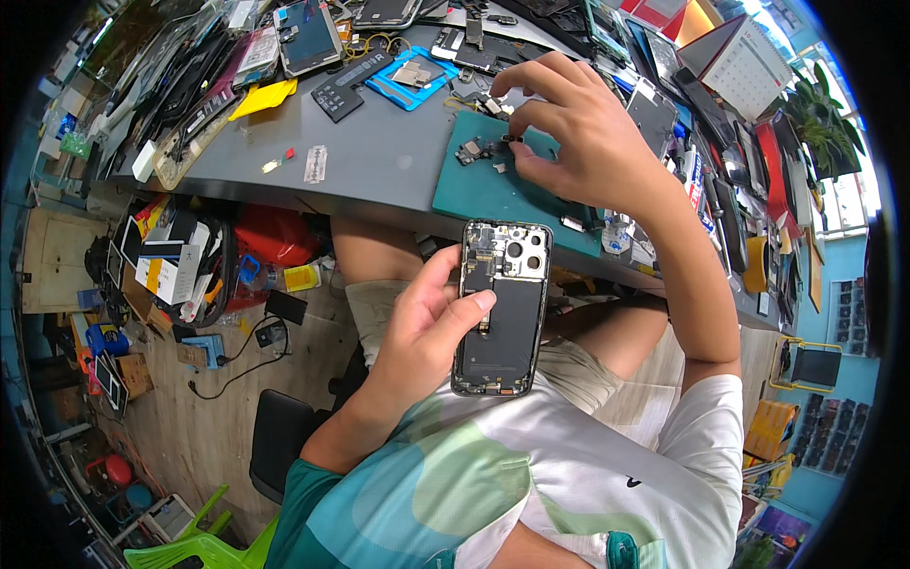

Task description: The person uses a screwdriver to remove screws from the back of a disassembled smartphone. They then use their fingers to lift and remove a small metal bracket near the camera module. The person continues to unscrew additional fasteners around the device's interior.

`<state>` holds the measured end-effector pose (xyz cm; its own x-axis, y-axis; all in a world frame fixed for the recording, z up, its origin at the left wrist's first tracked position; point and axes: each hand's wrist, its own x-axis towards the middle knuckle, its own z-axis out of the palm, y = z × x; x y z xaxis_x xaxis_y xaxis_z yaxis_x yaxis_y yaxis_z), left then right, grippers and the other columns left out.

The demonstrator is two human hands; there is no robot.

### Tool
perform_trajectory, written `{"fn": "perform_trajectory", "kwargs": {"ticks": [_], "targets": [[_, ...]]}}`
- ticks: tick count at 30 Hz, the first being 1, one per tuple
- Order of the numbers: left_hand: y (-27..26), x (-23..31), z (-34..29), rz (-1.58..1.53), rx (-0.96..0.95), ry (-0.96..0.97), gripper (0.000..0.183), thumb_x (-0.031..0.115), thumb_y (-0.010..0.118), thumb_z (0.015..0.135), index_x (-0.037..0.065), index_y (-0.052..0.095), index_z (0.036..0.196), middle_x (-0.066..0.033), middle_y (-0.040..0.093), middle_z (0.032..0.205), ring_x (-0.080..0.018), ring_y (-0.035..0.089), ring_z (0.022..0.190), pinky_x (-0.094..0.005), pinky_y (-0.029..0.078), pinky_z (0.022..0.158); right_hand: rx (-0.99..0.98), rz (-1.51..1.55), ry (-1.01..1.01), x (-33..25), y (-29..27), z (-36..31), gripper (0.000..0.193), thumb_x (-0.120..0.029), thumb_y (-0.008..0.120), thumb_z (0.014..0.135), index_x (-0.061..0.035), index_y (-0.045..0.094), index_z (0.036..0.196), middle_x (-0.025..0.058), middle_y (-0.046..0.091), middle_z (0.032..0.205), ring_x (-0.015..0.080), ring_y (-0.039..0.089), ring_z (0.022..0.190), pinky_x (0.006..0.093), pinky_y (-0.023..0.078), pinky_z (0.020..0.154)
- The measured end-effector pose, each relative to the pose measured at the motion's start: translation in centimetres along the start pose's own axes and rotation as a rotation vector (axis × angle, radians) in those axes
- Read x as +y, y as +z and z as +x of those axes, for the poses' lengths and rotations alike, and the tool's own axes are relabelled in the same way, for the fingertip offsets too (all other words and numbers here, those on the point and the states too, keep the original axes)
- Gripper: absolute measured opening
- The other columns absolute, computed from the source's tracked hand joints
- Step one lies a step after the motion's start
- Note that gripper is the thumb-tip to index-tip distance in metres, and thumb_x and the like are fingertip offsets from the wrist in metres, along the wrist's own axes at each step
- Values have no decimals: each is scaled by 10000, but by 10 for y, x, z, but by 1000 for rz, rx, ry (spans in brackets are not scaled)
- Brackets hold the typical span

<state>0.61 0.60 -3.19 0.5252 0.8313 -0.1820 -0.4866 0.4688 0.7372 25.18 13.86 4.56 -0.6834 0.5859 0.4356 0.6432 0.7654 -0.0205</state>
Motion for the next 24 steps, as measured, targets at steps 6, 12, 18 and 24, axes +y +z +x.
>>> {"fn": "perform_trajectory", "kwargs": {"ticks": [6, 12, 18, 24], "targets": [[2, -1, -1, -17, 8, 2, 461, 63, 604, 1082, -2, 461, 1516, -114, 752, 1212, -117, 728, 1029, -295, 602, 886, 97, 13, 25, -5, -15, -4, 133, -77, 784, 762, -51, 716, 874, 74, 699, 1261, 309, 634, 1124, 450, 525, 975], [8, -1, -2, -8, 41, 18, 374, 77, 592, 1097, 8, 504, 1453, -93, 755, 1154, -95, 718, 989, -272, 588, 849, 99, 151, -1, -54, -38, -19, 267, -40, 808, 685, -32, 697, 927, 142, 715, 1243, 349, 648, 1018, 459, 558, 869], [15, -5, -1, -3, 46, 26, 292, 125, 557, 1138, 22, 543, 1410, -38, 745, 1094, -34, 678, 910, -226, 551, 776, 147, 89, -10, -80, -27, -41, 308, -40, 837, 632, -19, 699, 906, 145, 725, 1240, 352, 659, 1017, 464, 561, 838], [21, -5, -1, 0, 79, 37, 255, 160, 550, 1156, 31, 562, 1375, -19, 741, 1050, -23, 668, 892, -219, 546, 764, 198, 30, -8, -87, -22, -52, 317, -48, 851, 598, -17, 725, 887, 134, 737, 1235, 331, 659, 1005, 482, 556, 845]]}}
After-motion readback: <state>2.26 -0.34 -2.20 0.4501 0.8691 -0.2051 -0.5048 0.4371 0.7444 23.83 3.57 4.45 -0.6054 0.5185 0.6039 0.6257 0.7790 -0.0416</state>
